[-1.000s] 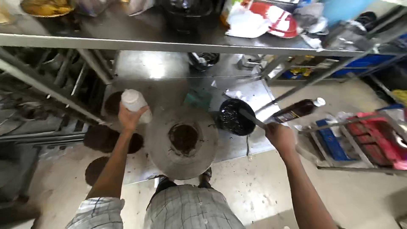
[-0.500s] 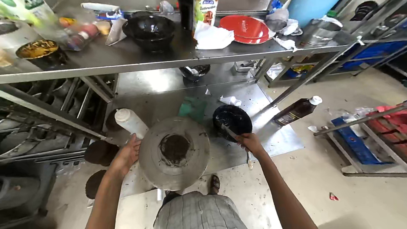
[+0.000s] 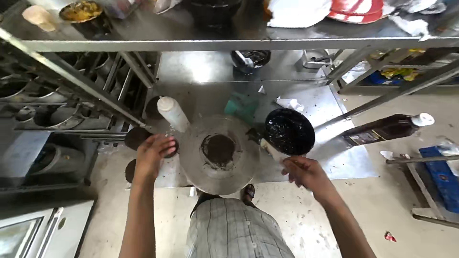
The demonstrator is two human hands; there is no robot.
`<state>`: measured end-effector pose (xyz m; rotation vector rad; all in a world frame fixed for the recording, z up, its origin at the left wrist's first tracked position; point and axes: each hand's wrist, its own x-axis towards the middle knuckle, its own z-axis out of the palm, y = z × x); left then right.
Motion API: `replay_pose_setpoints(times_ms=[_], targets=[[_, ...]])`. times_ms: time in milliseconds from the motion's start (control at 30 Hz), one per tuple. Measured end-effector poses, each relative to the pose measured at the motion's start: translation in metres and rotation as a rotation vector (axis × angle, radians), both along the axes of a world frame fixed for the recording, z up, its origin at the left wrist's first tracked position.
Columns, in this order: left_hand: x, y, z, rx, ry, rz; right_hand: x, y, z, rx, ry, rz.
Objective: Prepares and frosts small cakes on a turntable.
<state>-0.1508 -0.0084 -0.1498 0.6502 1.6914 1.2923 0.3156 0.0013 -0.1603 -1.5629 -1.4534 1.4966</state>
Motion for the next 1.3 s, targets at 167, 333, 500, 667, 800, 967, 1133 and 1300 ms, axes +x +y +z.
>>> replay_pose_setpoints(times_ms=[167,333,500,667,800,967,1133,1300], targets=[[-0.017,0.011,-0.033,-0.154,0.18,-0.31,-0.076,-0.038,-0.038,0.307,-0.265,0.178],[0.0,-0.014,-0.067,-0.112,0.187,-0.261,-0.099,-0.051,-0.051,0.679,-0.606,0.056],[0.027,-0.096,-0.087,-0.11,0.013,-0.398,-0.099,-0.058,-0.054,0.665,-0.561,0.072],[0.041,-0.113,-0.085,-0.17,-0.149,-0.419,-0.091,-0.058,-0.053,0.569,-0.479,0.078],[0.036,-0.085,-0.075,-0.128,-0.174,-0.099,-0.084,-0.055,-0.057,0.633,-0.507,0.045],[0.034,-0.07,-0.068,-0.156,-0.182,-0.002,-0.08,-0.056,-0.058,0.675,-0.519,0.07],[0.033,-0.065,-0.072,-0.155,-0.186,-0.013,-0.079,-0.055,-0.056,0.612,-0.474,0.071],[0.033,-0.061,-0.067,-0.167,-0.179,-0.011,-0.076,-0.051,-0.053,0.507,-0.382,0.083]])
